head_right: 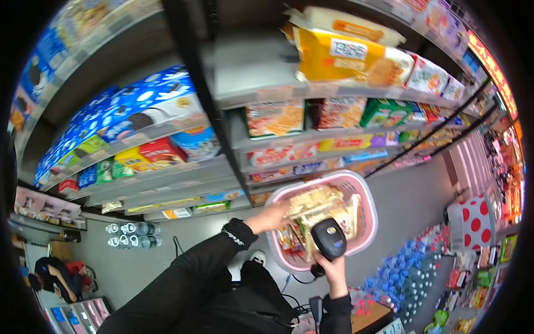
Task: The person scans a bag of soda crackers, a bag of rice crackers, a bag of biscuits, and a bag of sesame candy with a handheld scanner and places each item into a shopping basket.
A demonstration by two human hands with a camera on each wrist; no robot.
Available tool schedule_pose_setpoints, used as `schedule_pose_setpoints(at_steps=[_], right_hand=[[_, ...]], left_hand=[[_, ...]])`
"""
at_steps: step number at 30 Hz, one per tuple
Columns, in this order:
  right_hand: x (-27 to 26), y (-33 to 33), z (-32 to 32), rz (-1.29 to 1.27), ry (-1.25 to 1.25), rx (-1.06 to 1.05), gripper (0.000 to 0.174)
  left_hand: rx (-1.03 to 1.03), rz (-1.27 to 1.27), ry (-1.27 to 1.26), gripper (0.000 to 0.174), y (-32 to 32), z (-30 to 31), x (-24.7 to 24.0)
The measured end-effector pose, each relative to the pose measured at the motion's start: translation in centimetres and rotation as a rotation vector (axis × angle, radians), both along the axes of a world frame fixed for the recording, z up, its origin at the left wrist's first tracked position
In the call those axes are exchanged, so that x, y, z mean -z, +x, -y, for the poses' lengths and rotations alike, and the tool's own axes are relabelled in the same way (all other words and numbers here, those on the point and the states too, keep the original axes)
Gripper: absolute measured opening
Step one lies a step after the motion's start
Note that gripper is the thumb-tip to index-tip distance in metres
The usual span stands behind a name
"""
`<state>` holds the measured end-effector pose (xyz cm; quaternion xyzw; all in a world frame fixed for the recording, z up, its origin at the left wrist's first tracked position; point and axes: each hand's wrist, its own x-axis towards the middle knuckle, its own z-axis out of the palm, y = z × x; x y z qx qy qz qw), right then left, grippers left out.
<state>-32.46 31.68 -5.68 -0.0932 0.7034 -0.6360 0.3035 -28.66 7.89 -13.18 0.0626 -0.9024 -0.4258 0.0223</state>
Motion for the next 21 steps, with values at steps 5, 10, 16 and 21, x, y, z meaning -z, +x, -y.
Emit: schedule_pose_setpoints(at_steps=[5, 10, 16, 21], right_hand=[[-0.9, 2.0, -1.2, -0.028, 0.015, -0.161, 0.035], [-3.9, 5.3, 2.8, -0.13, -0.007, -0.397, 0.051], [-3.8, 10.1, 7.7, -0.119, 0.046, -0.571, 0.049], [-5.7, 16.0, 14.1, -0.323, 0.024, -0.666, 0.028]], left_hand=[[0.287, 0.191, 0.112, 0.042, 7.2, 2.3, -0.7], [0.115, 0.446, 0.08, 0.051, 20.1, 9.2, -7.5], [-0.324, 0.352, 0.257, 0.048, 36.3, 17.3, -6.2], [-0.636, 0.439, 0.523, 0.045, 47.8, 23.0, -3.9]])
